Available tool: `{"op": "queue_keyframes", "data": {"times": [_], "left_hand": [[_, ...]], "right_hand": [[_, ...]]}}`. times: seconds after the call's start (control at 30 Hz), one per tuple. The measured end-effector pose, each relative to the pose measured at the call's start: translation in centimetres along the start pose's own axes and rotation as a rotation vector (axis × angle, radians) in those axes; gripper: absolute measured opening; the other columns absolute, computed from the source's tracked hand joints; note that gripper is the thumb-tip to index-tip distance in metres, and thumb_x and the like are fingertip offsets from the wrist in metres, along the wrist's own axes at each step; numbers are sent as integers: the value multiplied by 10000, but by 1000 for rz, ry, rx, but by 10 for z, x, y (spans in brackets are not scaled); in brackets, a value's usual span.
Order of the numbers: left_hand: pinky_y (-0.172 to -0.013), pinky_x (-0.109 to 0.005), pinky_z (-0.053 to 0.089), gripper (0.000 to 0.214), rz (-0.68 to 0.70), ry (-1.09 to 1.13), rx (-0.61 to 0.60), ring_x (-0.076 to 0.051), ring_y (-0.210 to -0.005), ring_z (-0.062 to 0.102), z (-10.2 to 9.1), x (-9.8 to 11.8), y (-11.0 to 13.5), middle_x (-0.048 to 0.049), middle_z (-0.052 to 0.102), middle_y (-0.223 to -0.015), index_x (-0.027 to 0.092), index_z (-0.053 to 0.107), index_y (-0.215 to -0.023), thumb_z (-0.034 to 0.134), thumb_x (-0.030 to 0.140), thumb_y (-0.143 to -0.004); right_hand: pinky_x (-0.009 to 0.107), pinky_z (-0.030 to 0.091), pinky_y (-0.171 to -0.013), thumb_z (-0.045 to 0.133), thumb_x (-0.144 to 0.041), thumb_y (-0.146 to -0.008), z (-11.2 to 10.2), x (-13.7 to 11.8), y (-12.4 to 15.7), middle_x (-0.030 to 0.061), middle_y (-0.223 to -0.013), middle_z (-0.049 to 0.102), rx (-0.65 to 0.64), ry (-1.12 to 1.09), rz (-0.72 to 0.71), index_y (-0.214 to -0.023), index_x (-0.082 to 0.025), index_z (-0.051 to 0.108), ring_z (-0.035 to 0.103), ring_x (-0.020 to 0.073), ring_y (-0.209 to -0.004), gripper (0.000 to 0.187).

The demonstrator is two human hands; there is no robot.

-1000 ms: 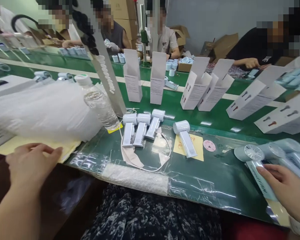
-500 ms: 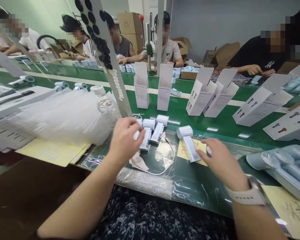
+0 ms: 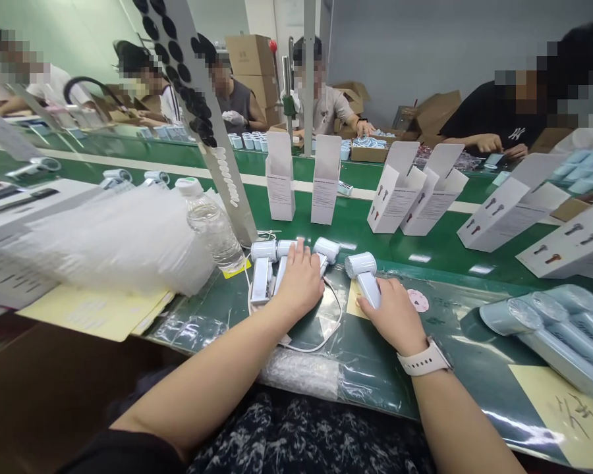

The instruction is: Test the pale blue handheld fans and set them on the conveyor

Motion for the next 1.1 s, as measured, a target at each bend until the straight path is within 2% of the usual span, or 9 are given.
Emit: {"op": "queue_keyframes", "data": {"times": [0.07,0.17,0.27,0.37,0.53,0.67,0.83,0.97,1.1], "left_hand": [[-1191,-532,202,395,39,62,-24,-365,-1362,459,-3,7,3,-230,673,-1200,66,559,-1179,555,268,-840],[-1113,-524,338,406,11,142,-53,-334,-1068,658,-9,7,7,-153,724,-957,94,524,-1199,570,272,-838],[-880,-460,518,570,-83,208,-50,-319,-975,681,-18,0,16,-193,650,-1171,93,408,-1343,569,214,-810],[-837,-416,544,589,-124,382,-83,-307,-1060,645,-23,0,31,-178,559,-1281,126,409,-1368,573,223,-810],[-969,-447,501,490,-120,573,-144,-298,-1115,606,-25,-3,46,-135,575,-1188,139,516,-1288,600,260,-821],[-973,-460,498,464,-143,607,-151,-298,-1101,610,-28,-13,50,-124,583,-1176,146,547,-1250,624,272,-810],[-973,-483,492,465,-131,624,-164,-308,-1092,605,-30,-14,52,-136,585,-1172,123,554,-1246,619,273,-811],[-989,-474,482,506,-145,610,-180,-305,-1122,593,-29,-12,54,-133,574,-1203,127,525,-1297,608,285,-824],[-990,-486,479,525,-169,595,-189,-310,-1126,594,-29,-13,54,-131,574,-1219,141,514,-1316,615,299,-825]], "right_hand": [[399,491,-766,586,-326,-855,0,2,0,142,-956,621,19,-5,5,-1004,-150,598,608,315,-927,231],[420,496,-753,567,-317,-861,-4,6,2,164,-1000,613,64,-5,29,-1081,-141,581,597,327,-931,281],[508,482,-852,553,-303,-874,-17,-3,8,194,-1101,592,196,-19,-20,-1253,-129,520,554,369,-1038,418],[565,453,-954,523,-211,-889,-32,-35,19,200,-1196,560,357,-68,-279,-1313,-149,524,525,369,-1119,429],[551,457,-1032,471,-14,-850,-21,-70,30,223,-1407,447,257,-105,-599,-1355,-143,544,452,359,-1296,526],[554,502,-998,457,3,-858,-18,-70,34,221,-1493,410,237,-160,-664,-1380,-161,510,471,346,-1317,549],[525,533,-973,472,-27,-885,-28,-68,39,202,-1363,560,313,-257,-697,-1327,-174,529,563,318,-1233,469],[543,551,-942,458,-24,-877,-25,-71,36,217,-1333,551,310,-195,-657,-1403,-150,471,558,338,-1228,541],[530,575,-885,469,19,-838,-27,-74,40,242,-1288,570,352,-167,-706,-1200,-96,619,580,359,-1172,408]]}}
Point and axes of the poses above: each hand's wrist, its own y-axis away from the middle knuckle, its own z-axis out of the palm, x = y × z, the point moved 8 cm from there along -y, towards the middle knuckle
